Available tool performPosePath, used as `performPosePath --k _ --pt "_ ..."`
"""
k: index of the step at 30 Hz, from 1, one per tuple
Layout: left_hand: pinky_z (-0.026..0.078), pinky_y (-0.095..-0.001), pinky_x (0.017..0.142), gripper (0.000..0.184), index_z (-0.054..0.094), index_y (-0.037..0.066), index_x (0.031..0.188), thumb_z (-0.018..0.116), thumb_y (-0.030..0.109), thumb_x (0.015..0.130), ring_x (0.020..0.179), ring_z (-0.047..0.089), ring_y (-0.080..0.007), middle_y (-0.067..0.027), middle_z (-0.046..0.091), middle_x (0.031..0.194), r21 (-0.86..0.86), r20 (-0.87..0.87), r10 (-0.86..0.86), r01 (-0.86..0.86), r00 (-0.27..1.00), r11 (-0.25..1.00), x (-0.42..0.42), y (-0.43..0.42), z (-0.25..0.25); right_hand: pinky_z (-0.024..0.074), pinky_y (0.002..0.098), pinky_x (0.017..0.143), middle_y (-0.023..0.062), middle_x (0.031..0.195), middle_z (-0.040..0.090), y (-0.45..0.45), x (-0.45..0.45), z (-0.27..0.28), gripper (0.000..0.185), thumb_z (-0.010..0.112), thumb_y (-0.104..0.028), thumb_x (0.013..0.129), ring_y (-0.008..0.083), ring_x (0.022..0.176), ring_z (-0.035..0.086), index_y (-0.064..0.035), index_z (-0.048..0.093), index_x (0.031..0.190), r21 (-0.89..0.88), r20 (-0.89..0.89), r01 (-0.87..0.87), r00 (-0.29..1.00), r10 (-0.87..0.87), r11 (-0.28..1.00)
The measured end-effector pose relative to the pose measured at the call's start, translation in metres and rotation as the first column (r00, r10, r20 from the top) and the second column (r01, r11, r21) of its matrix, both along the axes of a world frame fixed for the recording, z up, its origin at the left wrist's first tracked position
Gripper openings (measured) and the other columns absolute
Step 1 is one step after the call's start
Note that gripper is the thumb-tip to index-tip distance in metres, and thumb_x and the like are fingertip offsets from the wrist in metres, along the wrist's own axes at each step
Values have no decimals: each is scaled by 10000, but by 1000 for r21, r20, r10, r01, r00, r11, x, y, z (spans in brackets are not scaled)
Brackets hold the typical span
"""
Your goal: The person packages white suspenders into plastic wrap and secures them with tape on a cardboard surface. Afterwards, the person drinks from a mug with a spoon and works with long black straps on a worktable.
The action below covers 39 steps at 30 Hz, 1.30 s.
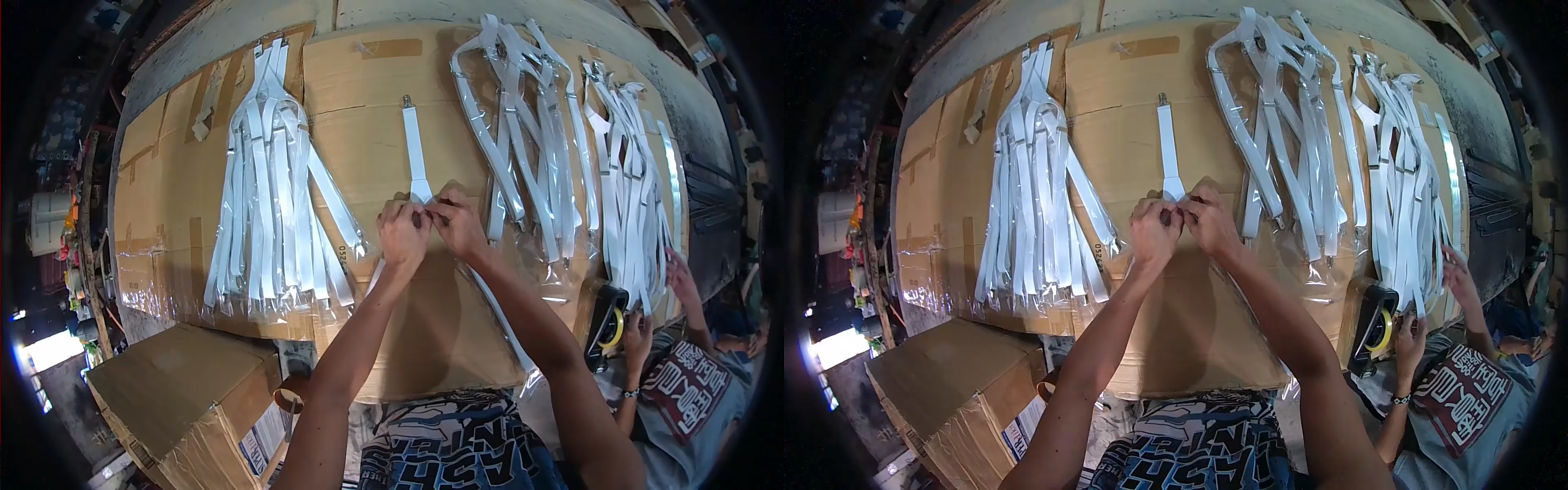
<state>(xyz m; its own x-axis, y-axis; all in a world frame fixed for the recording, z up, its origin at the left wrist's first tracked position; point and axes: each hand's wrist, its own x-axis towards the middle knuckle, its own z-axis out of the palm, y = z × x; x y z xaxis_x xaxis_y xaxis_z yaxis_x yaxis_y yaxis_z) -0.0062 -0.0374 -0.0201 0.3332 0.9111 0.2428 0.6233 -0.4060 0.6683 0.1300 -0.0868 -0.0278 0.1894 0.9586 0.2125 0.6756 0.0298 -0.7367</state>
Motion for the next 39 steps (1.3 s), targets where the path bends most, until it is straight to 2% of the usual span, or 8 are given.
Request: performPosePath --k 2,7,11,16,19,22,26,39 --pt "497 -412 775 99 682 31 829 706 90 753 842 622 -310 -110 645 840 52 21 -4 3 1000 999 -1 -2 1 485 420 789 152 946 600 2 0 0 198 694 -44 776 335 905 590 -54 727 971 20 -4 -4 1000 4 1000" --pt "487 -418 839 113 688 12 896 665 14 785 923 626 -309 -110 662 990 8 90 -79 78 993 997 -7 -4 -3 471 421 786 126 902 588 6 0 -3 181 702 -46 752 320 901 572 -73 739 927 70 34 -10 999 7 998" --pt "478 -407 894 165 694 4 953 632 -24 803 999 624 -303 -110 661 1078 11 108 -132 131 985 991 -14 -5 -7 474 418 799 120 895 602 9 -2 -2 150 702 -44 750 320 894 582 -72 737 892 29 -9 15 1000 -15 999" --pt "477 -396 906 210 700 5 994 622 -33 803 1018 620 -303 -112 653 1080 57 86 -160 155 983 986 -18 -6 -1 482 401 837 127 909 654 17 -1 4 127 679 -24 753 313 926 607 -73 733 857 -15 4 22 1000 -22 1000" --pt "480 -391 897 245 698 -4 1012 615 -48 786 1012 621 -305 -119 645 1085 67 87 -170 164 982 984 -19 -6 -2 497 404 832 129 913 685 26 4 2 133 667 -34 757 309 935 637 -91 736 856 -86 -6 -30 1000 30 996" --pt "484 -387 882 277 694 -19 1017 615 -62 756 1002 622 -305 -133 638 1082 68 123 -173 166 977 984 -20 -7 -6 519 411 795 114 919 702 38 10 7 114 679 -67 753 310 899 666 -104 733 846 -362 -103 -80 994 45 929" --pt "489 -387 865 307 690 -29 1020 624 -69 723 989 623 -303 -149 630 1085 128 138 -168 151 976 980 -20 -10 -9 535 407 749 93 872 711 55 16 10 70 721 -125 737 310 834 683 -111 718 805 -444 -55 -136 991 124 886" --pt "425 -428 975 397 604 -32 1211 587 -4 816 1142 549 -308 -153 583 1223 163 -140 -186 208 972 964 -21 -15 1 533 383 703 97 795 722 83 23 19 205 772 -237 723 251 754 698 -75 742 844 -585 97 -121 971 218 802"
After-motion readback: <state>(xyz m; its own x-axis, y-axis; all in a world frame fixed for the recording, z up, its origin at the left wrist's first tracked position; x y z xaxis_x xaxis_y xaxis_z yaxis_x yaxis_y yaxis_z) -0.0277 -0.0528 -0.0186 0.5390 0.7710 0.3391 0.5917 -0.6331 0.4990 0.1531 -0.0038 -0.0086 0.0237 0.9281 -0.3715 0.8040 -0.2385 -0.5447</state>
